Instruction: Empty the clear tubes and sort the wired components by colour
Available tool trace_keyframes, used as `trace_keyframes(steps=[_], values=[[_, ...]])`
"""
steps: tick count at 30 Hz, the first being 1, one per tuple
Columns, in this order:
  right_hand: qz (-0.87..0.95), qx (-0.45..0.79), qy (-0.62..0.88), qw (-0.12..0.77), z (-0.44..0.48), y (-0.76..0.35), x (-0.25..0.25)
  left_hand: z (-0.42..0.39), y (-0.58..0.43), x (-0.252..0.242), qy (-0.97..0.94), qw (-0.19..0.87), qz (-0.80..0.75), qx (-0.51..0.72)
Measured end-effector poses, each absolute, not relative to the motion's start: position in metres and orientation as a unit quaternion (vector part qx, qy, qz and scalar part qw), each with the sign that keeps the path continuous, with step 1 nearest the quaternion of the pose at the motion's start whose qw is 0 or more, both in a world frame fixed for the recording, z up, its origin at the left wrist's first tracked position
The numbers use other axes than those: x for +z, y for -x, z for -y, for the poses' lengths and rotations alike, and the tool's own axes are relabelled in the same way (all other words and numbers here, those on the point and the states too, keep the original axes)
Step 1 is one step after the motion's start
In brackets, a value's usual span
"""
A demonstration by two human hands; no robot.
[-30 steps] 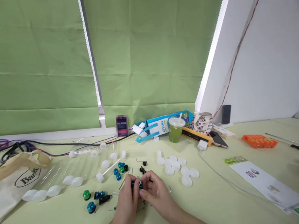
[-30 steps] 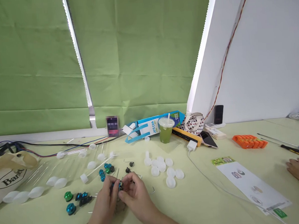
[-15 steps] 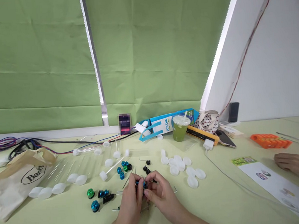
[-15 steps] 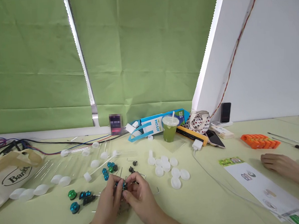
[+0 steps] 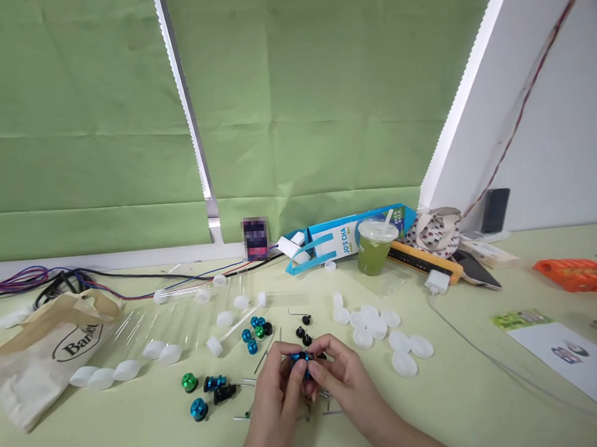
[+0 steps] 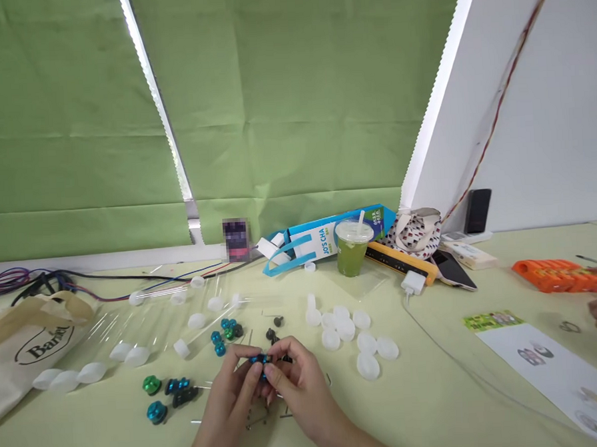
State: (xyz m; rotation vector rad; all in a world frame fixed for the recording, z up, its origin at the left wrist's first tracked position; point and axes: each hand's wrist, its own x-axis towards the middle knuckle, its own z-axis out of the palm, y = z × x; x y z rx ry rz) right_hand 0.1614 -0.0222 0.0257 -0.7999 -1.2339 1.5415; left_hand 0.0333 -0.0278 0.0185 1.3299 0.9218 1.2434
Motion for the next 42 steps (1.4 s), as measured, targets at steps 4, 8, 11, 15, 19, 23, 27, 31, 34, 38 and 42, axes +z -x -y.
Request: trace_keyframes(steps=[4,8,11,15,19,23,27,31,34,38,42], values=[[0.508,0.635,0.339,0.474,0.021,-0.164,0.025,0.028,-0.034,0.019,-0.532,0.549,-0.364,0.532],[0.529,0.617,0.335,0.477,0.022,-0.164,0.026,0.029,-0.033,0.015,-0.517,0.538,-0.391,0.539],[0.521,0.618,0.331,0.487,0.022,-0.164,0.027,0.029,-0.036,0.016,-0.497,0.534,-0.397,0.557],[0.52,0.626,0.349,0.464,0.019,-0.165,0.028,0.03,-0.041,0.022,-0.464,0.551,-0.374,0.585],[0.536,0.628,0.332,0.456,0.018,-0.166,0.03,0.029,-0.04,0.022,-0.471,0.533,-0.387,0.587],[0.529,0.622,0.321,0.479,0.019,-0.165,0.033,0.026,-0.034,0.02,-0.498,0.52,-0.404,0.564],[0.544,0.618,0.359,0.44,0.018,-0.165,0.032,0.025,-0.031,0.019,-0.509,0.538,-0.39,0.547],[0.548,0.613,0.344,0.454,0.017,-0.166,0.034,0.025,-0.03,0.018,-0.518,0.513,-0.411,0.547],[0.546,0.612,0.356,0.448,0.017,-0.166,0.035,0.025,-0.03,0.019,-0.52,0.52,-0.396,0.549],[0.565,0.612,0.362,0.418,0.016,-0.166,0.035,0.026,-0.03,0.023,-0.525,0.519,-0.392,0.548],[0.555,0.608,0.361,0.439,0.015,-0.167,0.037,0.028,-0.029,0.027,-0.522,0.502,-0.403,0.56]])
